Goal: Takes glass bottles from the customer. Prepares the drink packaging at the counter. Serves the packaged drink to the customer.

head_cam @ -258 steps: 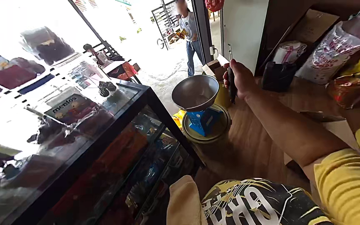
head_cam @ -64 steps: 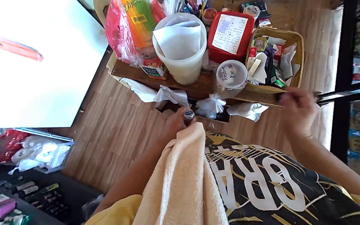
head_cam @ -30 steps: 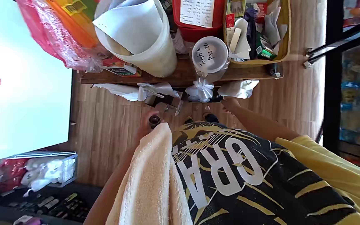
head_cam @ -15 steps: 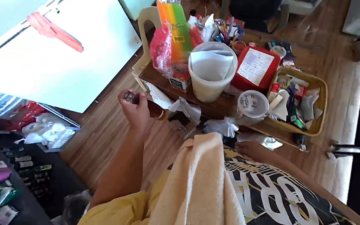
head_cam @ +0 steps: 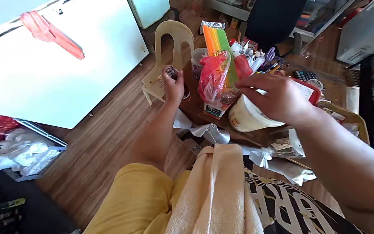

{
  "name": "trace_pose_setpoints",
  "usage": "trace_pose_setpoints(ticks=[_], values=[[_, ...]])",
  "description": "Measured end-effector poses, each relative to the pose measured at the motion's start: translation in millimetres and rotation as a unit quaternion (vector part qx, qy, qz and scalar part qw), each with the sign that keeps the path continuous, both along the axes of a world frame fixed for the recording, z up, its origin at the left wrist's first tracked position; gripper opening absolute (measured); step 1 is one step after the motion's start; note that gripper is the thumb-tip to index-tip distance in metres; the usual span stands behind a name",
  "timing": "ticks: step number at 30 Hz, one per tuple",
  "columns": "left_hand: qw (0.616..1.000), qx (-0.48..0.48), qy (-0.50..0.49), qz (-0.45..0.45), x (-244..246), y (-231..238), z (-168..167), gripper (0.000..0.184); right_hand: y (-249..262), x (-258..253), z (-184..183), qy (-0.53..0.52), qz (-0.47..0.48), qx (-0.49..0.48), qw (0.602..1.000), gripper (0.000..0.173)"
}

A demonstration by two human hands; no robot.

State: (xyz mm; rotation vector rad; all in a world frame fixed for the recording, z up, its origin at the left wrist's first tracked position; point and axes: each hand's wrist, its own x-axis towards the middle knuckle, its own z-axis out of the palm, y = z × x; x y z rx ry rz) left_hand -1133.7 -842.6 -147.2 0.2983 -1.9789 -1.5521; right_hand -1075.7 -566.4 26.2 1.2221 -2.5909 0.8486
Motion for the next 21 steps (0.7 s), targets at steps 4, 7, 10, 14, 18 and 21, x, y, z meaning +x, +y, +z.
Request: trace_pose_setpoints(ticks=[4, 7, 10, 14, 18, 21], values=[[0.997, -0.022, -0.06, -0.048, -30, 5, -10, 0.055, -52, -34, -31, -0.054, -0.041, 0.08, 0.995, 0.025], [0.991, -0.049, -0.087, -0.085, -42, 10, -17, 0.055, -76, -46, -37, -0.116, -0.104, 0.187, 0.97, 0.025], [0.989, -0.072, -0.082, -0.103, -50, 16, -24, 0.051, -96, -53, -37, -0.188, -0.166, 0.374, 0.893, 0.035], [0.986, -0.084, -0.068, -0.124, -55, 18, -29, 0.05, -92, -47, -56, -0.204, -0.165, 0.398, 0.879, 0.047], [0.977, -0.091, -0.101, -0.162, -55, 14, -23, 0.056, -52, -42, -43, -0.166, -0.155, 0.205, 0.952, 0.032], [0.974, -0.095, -0.105, -0.178, -50, 9, -22, 0.059, -15, -67, 0, -0.113, -0.245, 0.116, 0.956, 0.031]])
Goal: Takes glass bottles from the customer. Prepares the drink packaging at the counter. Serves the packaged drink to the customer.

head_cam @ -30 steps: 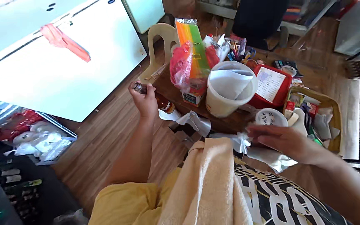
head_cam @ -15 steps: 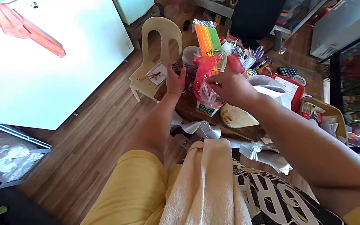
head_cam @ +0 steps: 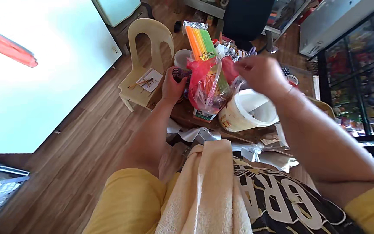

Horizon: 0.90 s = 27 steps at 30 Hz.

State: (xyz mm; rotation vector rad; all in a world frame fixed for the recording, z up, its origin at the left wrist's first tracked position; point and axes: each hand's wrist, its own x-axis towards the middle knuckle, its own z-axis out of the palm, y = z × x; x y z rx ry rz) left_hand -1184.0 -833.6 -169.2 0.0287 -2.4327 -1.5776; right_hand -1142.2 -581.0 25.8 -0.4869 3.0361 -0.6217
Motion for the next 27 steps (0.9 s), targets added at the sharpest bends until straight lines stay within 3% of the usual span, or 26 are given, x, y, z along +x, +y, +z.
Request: trace_pose_setpoints(ticks=[4, 9, 13, 18, 23, 27], values=[[1.0, -0.005, -0.027, 0.01, 5, 0, 6, 0.061, 28, -51, 26, 0.002, -0.103, -0.001, 0.995, 0.027], [0.998, 0.006, -0.063, 0.02, 10, -3, 5, 0.071, 24, -108, -25, -0.115, -0.041, 0.09, 0.988, 0.03], [0.998, 0.035, -0.047, 0.009, 20, -11, 4, 0.075, -5, -118, -44, -0.206, -0.077, 0.18, 0.959, 0.035], [0.999, 0.011, 0.051, 0.002, 26, -30, 11, 0.071, -15, -116, -47, -0.262, -0.18, 0.081, 0.945, 0.033], [0.988, -0.073, 0.134, 0.025, -4, -37, 79, 0.052, -8, -122, -63, -0.334, -0.179, 0.03, 0.925, 0.019], [0.992, -0.12, -0.022, 0.007, -48, -13, 142, 0.048, -6, -124, -74, -0.3, -0.106, 0.095, 0.943, 0.028]])
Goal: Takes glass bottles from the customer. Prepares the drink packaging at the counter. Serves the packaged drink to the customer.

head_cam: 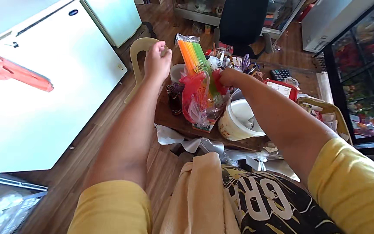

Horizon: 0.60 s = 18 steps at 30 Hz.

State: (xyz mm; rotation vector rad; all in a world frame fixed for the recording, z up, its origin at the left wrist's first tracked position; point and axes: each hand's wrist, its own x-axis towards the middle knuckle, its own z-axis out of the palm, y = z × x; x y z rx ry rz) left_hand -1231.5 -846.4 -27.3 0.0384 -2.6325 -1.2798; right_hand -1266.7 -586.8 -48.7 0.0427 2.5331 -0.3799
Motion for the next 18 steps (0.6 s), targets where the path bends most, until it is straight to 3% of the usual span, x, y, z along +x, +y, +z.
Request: trace_pose_setpoints(ticks=[4, 9, 13, 16, 18], values=[[0.985, -0.037, -0.17, -0.007, -38, 36, 14, 0.053, -7, 6, 7, -0.009, 0.075, 0.085, 0.993, 0.029], [0.981, -0.012, -0.189, 0.045, -75, 62, -3, 0.056, -9, 12, 4, -0.022, 0.143, 0.141, 0.98, 0.032], [0.971, 0.175, -0.138, 0.084, -69, 71, 15, 0.046, -9, 14, 4, -0.005, 0.12, 0.106, 0.987, 0.032], [0.929, 0.358, -0.021, 0.092, -57, 65, 41, 0.034, -7, 19, 2, 0.032, 0.085, 0.087, 0.992, 0.032], [0.899, 0.424, 0.081, 0.076, -50, 55, 60, 0.028, -11, 21, 1, 0.034, 0.071, 0.1, 0.992, 0.032]])
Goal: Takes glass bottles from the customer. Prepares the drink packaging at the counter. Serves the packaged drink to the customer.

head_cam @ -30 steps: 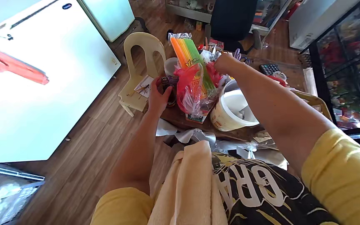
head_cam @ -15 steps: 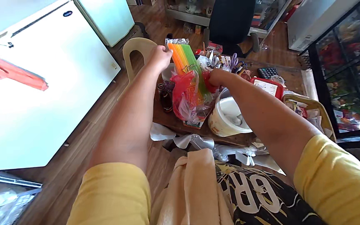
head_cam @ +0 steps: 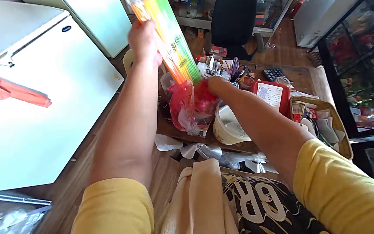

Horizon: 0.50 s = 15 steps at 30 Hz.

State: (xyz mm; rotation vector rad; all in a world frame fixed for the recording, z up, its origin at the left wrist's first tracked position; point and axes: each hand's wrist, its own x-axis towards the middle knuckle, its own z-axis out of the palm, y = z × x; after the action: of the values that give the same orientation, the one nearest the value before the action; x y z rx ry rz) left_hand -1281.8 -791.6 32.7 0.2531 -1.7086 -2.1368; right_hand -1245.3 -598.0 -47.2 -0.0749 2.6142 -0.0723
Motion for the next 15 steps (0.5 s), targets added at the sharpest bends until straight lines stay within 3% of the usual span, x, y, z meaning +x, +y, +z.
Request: trace_pose_setpoints(ticks=[5, 15], values=[[0.974, 0.058, 0.215, 0.049, 34, -21, 42, 0.008, -2, -9, -8, -0.006, 0.029, 0.03, 0.999, 0.035], [0.954, 0.037, 0.281, 0.095, 77, -19, 38, 0.005, 7, -19, -5, -0.028, 0.014, -0.045, 0.999, 0.035]])
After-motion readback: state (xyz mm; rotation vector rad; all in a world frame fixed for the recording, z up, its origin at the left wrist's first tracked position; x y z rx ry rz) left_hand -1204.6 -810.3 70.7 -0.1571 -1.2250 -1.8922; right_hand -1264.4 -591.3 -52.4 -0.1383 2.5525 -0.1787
